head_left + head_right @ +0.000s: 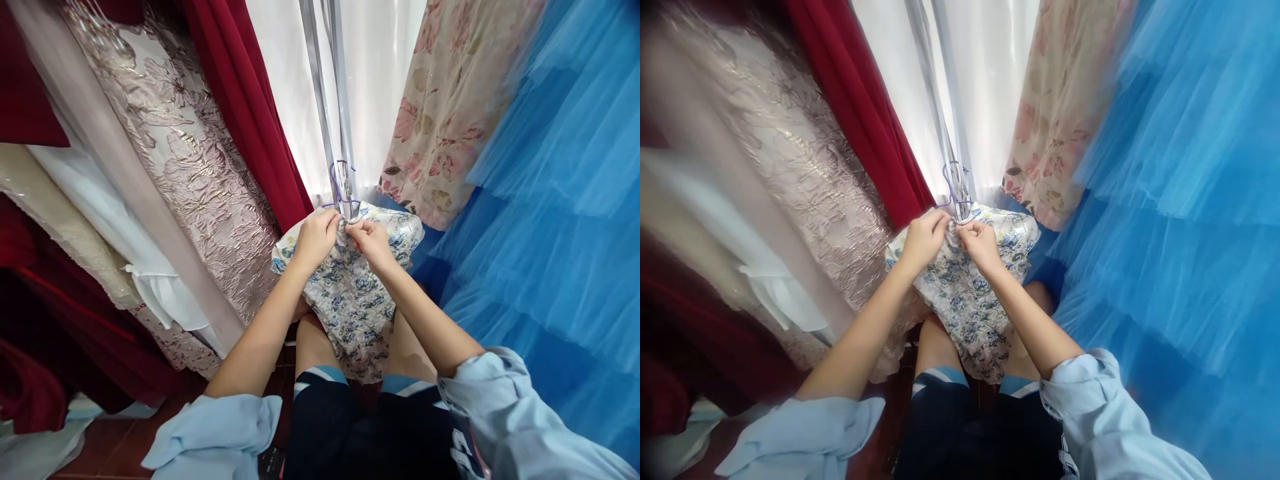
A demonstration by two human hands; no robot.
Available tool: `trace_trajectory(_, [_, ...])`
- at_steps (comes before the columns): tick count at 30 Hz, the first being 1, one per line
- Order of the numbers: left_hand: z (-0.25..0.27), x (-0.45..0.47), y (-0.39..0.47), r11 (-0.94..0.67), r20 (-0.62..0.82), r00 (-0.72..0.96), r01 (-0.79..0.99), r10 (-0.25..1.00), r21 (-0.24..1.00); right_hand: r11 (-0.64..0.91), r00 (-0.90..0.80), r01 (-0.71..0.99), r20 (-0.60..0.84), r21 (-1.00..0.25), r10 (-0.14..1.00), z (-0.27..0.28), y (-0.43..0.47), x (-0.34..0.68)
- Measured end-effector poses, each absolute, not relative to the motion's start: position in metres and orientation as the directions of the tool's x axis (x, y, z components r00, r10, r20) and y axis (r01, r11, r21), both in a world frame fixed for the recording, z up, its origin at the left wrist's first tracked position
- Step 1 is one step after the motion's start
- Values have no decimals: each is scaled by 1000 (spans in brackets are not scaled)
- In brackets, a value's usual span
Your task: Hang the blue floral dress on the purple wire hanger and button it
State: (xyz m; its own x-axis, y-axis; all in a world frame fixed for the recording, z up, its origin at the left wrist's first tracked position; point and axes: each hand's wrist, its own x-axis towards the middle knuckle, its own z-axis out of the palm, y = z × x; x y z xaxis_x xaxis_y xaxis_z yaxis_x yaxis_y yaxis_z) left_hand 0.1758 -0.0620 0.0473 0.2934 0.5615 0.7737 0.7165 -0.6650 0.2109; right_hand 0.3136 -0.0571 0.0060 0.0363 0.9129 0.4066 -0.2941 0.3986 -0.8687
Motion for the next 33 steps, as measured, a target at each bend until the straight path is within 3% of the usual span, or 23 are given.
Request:
trace_trajectory(5, [59,168,-50,-649,831,69,661,552,377,377,39,-192,377,-906,926,-24,-45,311])
trace_trajectory(10, [63,99,-28,-537,795,-220,634,565,557,283,-8,-64,284,-957,959,-73,-55,326])
trace_trajectory(14, [32,43,-26,-406,794,-276,741,542,535,267,-91,-43,270,-963,959,-108,-82,332])
trace_trajectory(19, [-22,26,-20,-348,630,-437,566,642,747,218,-177,-46,223,-975,959,-139,-98,325])
trace_trajectory(26, [-32,37,1,-379,572,-546,433,612,818,215,-256,-65,224,-975,940,-139,-102,330])
trace_trajectory(33, [-20,40,-7,-319,515,-498,427,698,846,189,-220,-114,210,-975,952,-140,-113,315])
